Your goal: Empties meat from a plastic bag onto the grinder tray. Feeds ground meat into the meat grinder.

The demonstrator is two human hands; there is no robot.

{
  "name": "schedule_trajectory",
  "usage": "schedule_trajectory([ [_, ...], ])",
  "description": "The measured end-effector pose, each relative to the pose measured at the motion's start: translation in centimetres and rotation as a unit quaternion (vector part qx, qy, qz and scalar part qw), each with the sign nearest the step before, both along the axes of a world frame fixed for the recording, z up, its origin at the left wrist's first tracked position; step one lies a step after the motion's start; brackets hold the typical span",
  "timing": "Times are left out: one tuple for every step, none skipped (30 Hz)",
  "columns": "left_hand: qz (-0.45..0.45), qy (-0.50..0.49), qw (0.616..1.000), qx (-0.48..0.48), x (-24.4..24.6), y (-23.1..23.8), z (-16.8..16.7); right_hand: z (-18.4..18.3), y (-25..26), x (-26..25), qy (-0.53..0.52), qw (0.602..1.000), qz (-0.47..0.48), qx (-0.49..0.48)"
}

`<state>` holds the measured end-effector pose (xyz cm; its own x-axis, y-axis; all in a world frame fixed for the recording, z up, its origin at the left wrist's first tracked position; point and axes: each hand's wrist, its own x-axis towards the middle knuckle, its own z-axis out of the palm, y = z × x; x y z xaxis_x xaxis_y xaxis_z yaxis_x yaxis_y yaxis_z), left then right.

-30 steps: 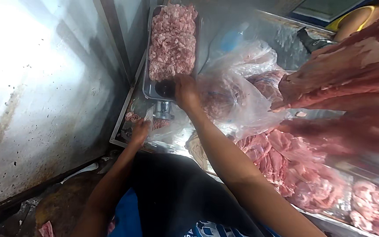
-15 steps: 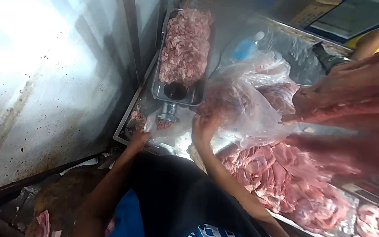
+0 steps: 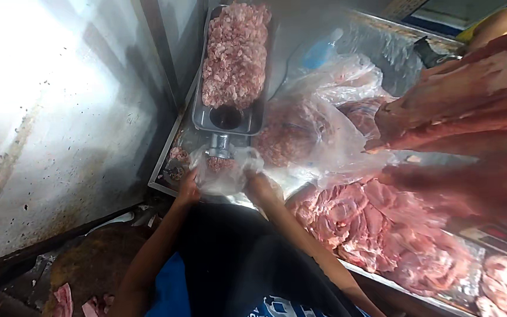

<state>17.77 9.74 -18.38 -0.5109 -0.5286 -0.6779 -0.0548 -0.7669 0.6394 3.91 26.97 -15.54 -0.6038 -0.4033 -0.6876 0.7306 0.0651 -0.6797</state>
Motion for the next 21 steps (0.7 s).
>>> schedule_trajectory([
  [-0.007,-0.026,0.999,-0.019,0.1,-0.2,0.5,-0.5,0.7,1.0,-0.031,0.999,0.007,0.004],
  [-0.027,-0.042,0.998,-0.038,0.1,-0.7,1.3,-0.5,1.1,1.4,-0.058,0.998,0.004,0.003],
  [-0.056,-0.052,0.996,-0.050,-0.1,-1.4,2.3,-0.1,1.2,1.5,-0.071,0.997,0.001,0.004],
  [-0.081,-0.058,0.993,-0.060,-0.4,-1.9,3.4,0.5,1.2,1.3,-0.073,0.997,0.004,0.002],
  [-0.103,-0.055,0.991,-0.065,-0.8,-2.3,4.4,1.1,1.2,0.8,-0.071,0.997,0.011,-0.002],
  [-0.127,-0.049,0.988,-0.079,-1.2,-2.6,5.1,1.7,1.1,0.2,-0.063,0.998,0.022,0.000],
  [-0.153,-0.050,0.982,-0.099,-1.6,-2.8,5.5,2.2,1.0,-0.4,-0.042,0.998,0.036,0.017],
  [-0.175,-0.058,0.975,-0.123,-2.0,-2.8,5.6,2.9,1.0,-0.9,0.005,0.997,0.058,0.053],
  [-0.190,-0.066,0.969,-0.140,-2.1,-2.6,5.4,3.9,1.1,-1.4,0.092,0.985,0.093,0.110],
  [-0.198,-0.074,0.967,-0.144,-2.2,-2.5,5.1,5.2,1.1,-2.0,0.209,0.953,0.132,0.173],
  [-0.195,-0.076,0.968,-0.137,-2.3,-2.2,5.0,6.9,0.9,-2.7,0.321,0.910,0.150,0.214],
  [-0.184,-0.072,0.972,-0.125,-2.4,-2.0,5.1,8.7,0.4,-3.6,0.418,0.868,0.138,0.230],
  [-0.170,-0.064,0.977,-0.110,-2.4,-1.6,5.2,10.6,-0.4,-4.6,0.488,0.833,0.120,0.233],
  [-0.156,-0.055,0.982,-0.093,-2.4,-1.3,5.4,12.7,-1.5,-5.7,0.533,0.808,0.109,0.228],
  [-0.143,-0.046,0.986,-0.078,-2.5,-1.1,5.6,14.7,-3.1,-6.8,0.566,0.787,0.105,0.221],
  [-0.136,-0.041,0.987,-0.070,-2.7,-1.1,5.9,16.4,-5.1,-8.3,0.593,0.769,0.106,0.212],
  [-0.136,-0.037,0.988,-0.069,-2.9,-1.2,6.2,17.8,-7.4,-10.0,0.616,0.753,0.105,0.206],
  [-0.140,-0.039,0.986,-0.077,-3.1,-1.4,6.4,18.6,-9.8,-11.9,0.635,0.736,0.110,0.209],
  [-0.147,-0.044,0.984,-0.086,-3.3,-1.7,6.8,18.8,-12.1,-13.9,0.652,0.719,0.118,0.212],
  [-0.154,-0.047,0.982,-0.096,-3.5,-2.1,7.2,18.6,-14.2,-15.7,0.655,0.710,0.133,0.221],
  [-0.156,-0.048,0.981,-0.106,-3.7,-2.3,7.5,17.8,-15.8,-17.0,0.653,0.703,0.155,0.236],
])
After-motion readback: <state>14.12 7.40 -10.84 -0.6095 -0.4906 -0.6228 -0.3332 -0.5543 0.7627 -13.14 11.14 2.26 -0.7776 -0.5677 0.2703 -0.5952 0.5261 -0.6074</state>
